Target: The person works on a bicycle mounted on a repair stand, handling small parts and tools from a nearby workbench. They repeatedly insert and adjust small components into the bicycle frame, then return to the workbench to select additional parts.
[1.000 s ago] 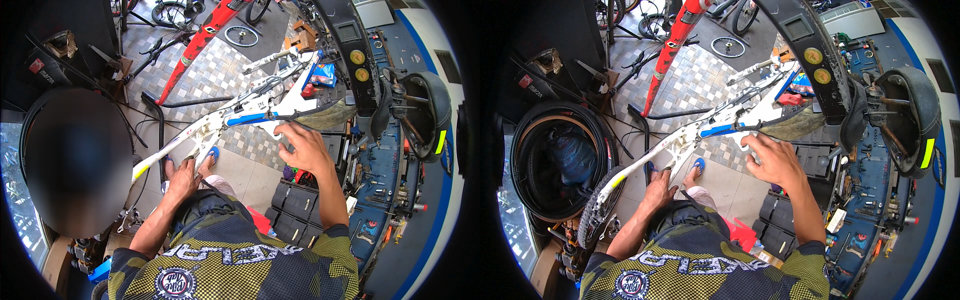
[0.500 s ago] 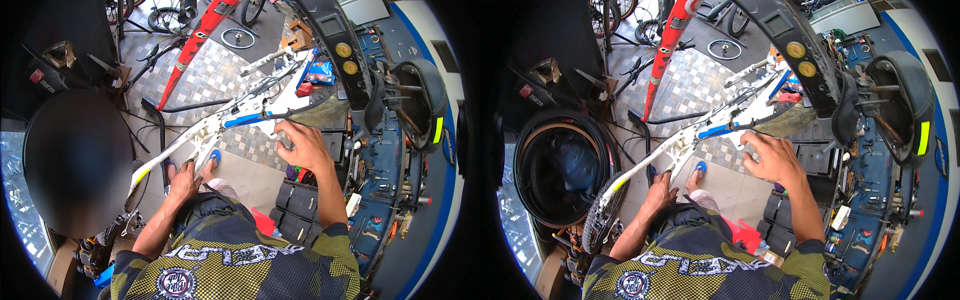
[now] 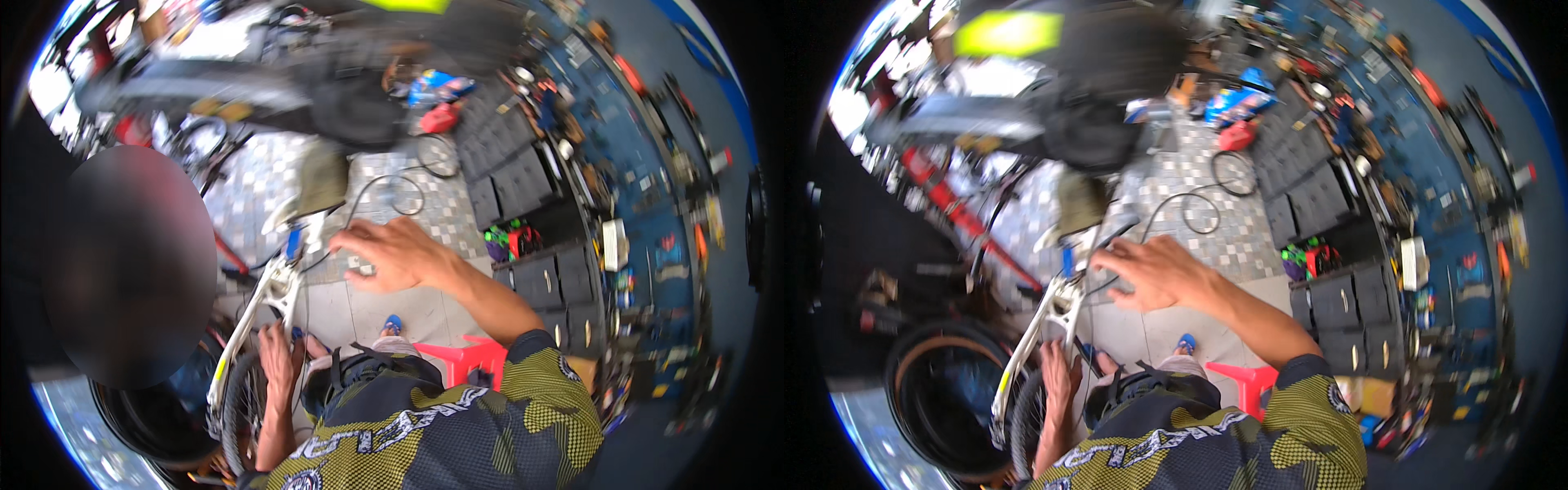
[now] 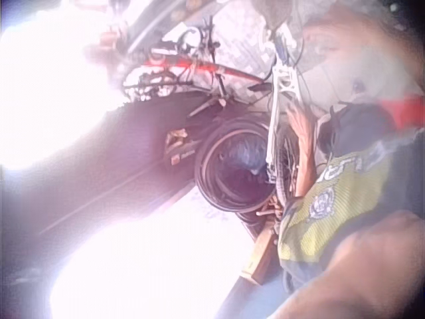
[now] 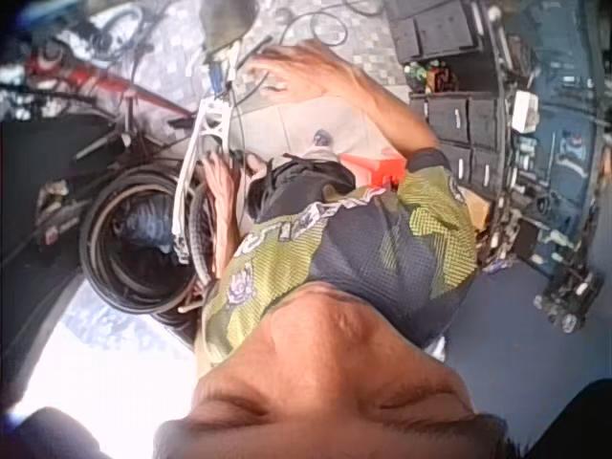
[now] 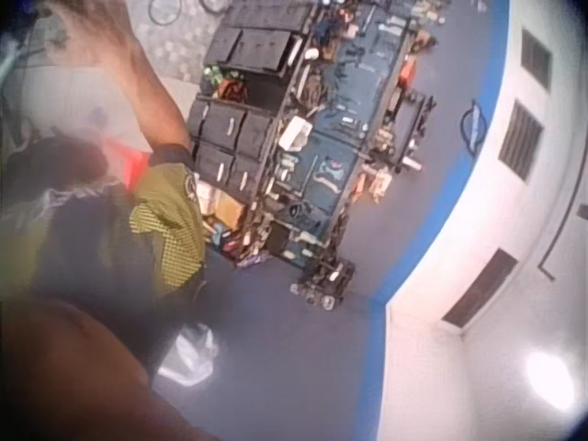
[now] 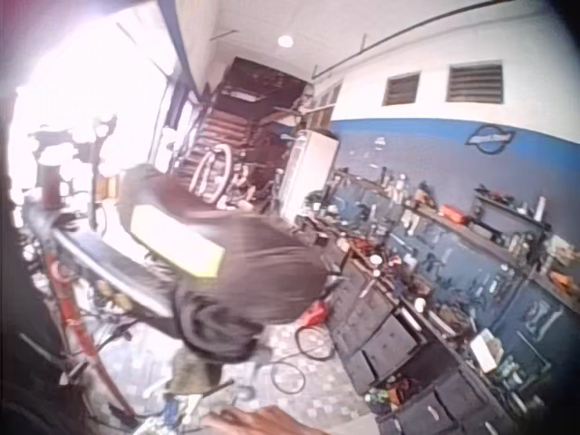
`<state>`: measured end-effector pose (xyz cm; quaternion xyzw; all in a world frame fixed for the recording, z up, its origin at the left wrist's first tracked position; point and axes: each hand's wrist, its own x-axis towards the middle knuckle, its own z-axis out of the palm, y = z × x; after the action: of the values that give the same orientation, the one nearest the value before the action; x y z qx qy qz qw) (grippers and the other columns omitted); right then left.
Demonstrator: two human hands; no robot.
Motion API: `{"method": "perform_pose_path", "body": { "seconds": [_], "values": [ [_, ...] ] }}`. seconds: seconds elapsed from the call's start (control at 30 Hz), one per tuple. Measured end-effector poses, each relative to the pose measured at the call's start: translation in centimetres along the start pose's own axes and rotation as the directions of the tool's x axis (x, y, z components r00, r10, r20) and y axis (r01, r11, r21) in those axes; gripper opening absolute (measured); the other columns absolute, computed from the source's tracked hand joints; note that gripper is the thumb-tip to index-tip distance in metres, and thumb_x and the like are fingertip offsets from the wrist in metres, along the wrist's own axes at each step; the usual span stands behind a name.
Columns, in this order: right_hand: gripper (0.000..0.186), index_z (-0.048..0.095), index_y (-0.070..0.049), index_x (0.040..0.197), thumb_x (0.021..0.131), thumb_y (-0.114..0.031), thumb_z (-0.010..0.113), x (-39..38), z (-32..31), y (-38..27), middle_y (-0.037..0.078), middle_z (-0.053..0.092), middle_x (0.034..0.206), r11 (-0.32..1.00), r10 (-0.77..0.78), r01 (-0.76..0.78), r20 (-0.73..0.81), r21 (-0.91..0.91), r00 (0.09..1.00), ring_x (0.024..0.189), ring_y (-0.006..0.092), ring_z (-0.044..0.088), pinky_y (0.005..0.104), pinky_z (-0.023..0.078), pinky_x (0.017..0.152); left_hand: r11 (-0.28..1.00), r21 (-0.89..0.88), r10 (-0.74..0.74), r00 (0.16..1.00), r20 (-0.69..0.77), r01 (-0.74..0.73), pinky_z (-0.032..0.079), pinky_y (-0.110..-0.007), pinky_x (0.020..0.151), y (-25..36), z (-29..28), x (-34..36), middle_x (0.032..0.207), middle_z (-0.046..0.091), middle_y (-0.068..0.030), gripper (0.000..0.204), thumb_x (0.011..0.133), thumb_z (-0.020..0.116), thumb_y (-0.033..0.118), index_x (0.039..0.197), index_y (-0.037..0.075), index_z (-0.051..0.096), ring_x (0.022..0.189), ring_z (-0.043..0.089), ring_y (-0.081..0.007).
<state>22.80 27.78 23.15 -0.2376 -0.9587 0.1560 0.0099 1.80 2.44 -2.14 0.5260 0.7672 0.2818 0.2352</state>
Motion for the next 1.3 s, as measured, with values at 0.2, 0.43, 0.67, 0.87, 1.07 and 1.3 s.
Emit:
{"method": "perform_pose_path", "body": {
  "seconds": [0.2, 0.43, 0.67, 0.87, 1.07, 1.3],
  "values": [
    [0.054, 0.052, -0.020, 0.138, 0.091, -0.037, 0.071, -16.6, 4.7, 6.9, 0.012, 0.064, 0.117, 0.919, 0.354, -0.316, -0.139, 0.235, 0.925, 0.090, 0.0367, 0.073, 0.0529, 0.060, 0.074, 0.954, 0.238, 0.185, 0.983, 0.005, -0.181, 0.037, -0.058, 0.111, 8.1, 4.4, 0.6, 0.146, 0.046, -0.0264, 0.066, 0.083, 0.081, 0.017, 0.142, 0.005, 0.053, 0.134, 0.045, -0.0482],
    [0.053, 0.053, -0.019, 0.145, 0.096, -0.036, 0.066, -39.1, 13.8, 12.2, 0.010, 0.060, 0.130, 0.597, 0.773, -0.675, -0.086, 0.434, 0.629, 0.102, 0.0363, 0.071, 0.0514, 0.059, 0.089, 0.851, -0.009, 0.475, 0.763, 0.438, -0.525, 0.052, -0.050, 0.095, 28.3, 18.0, 2.8, 0.142, 0.046, -0.0255, 0.057, 0.085, 0.084, 0.017, 0.134, 0.005, 0.057, 0.114, 0.062, -0.0446],
    [0.034, 0.069, -0.017, 0.126, 0.095, -0.033, 0.067, -52.3, 14.0, 16.1, 0.009, 0.066, 0.118, 0.401, 0.912, -0.768, -0.140, 0.499, 0.385, 0.098, 0.0340, 0.073, 0.0484, 0.060, 0.084, 0.630, -0.243, 0.712, 0.425, 0.559, -0.737, 0.053, -0.053, 0.097, 46.3, 31.1, 3.3, 0.139, 0.049, -0.0282, 0.058, 0.085, 0.084, 0.019, 0.134, 0.007, 0.056, 0.123, 0.055, -0.0470],
    [0.022, 0.070, -0.015, 0.108, 0.096, -0.033, 0.068, -56.7, 13.6, 22.5, 0.006, 0.068, 0.108, 0.276, 0.958, -0.777, -0.223, 0.565, 0.178, 0.095, 0.0304, 0.072, 0.0444, 0.059, 0.080, 0.560, -0.310, 0.701, 0.240, 0.672, -0.768, 0.051, -0.054, 0.102, 52.0, 39.2, 5.5, 0.137, 0.048, -0.0307, 0.060, 0.084, 0.085, 0.021, 0.134, 0.004, 0.057, 0.127, 0.053, -0.0499],
    [0.027, 0.072, -0.014, 0.098, 0.095, -0.041, 0.068, -59.3, 11.5, 29.2, 0.005, 0.068, 0.100, 0.188, 0.971, -0.769, -0.231, 0.611, 0.054, 0.091, 0.0296, 0.072, 0.0439, 0.058, 0.076, 0.587, -0.322, 0.603, 0.136, 0.786, -0.743, 0.052, -0.054, 0.101, 57.4, 45.2, 9.7, 0.137, 0.048, -0.0319, 0.060, 0.084, 0.085, 0.021, 0.134, 0.003, 0.057, 0.125, 0.054, -0.0527],
    [0.039, 0.071, -0.008, 0.083, 0.098, -0.045, 0.068, -66.8, 7.4, 36.2, 0.008, 0.068, 0.087, -0.023, 0.898, -0.797, -0.338, 0.604, -0.282, 0.082, 0.0322, 0.071, 0.0449, 0.056, 0.069, 0.337, -0.410, 0.736, -0.035, 0.677, -0.847, 0.054, -0.054, 0.098, 70.2, 54.7, 15.8, 0.137, 0.048, -0.0317, 0.059, 0.084, 0.086, 0.021, 0.133, 0.004, 0.057, 0.121, 0.057, -0.0529]
  ]
}}
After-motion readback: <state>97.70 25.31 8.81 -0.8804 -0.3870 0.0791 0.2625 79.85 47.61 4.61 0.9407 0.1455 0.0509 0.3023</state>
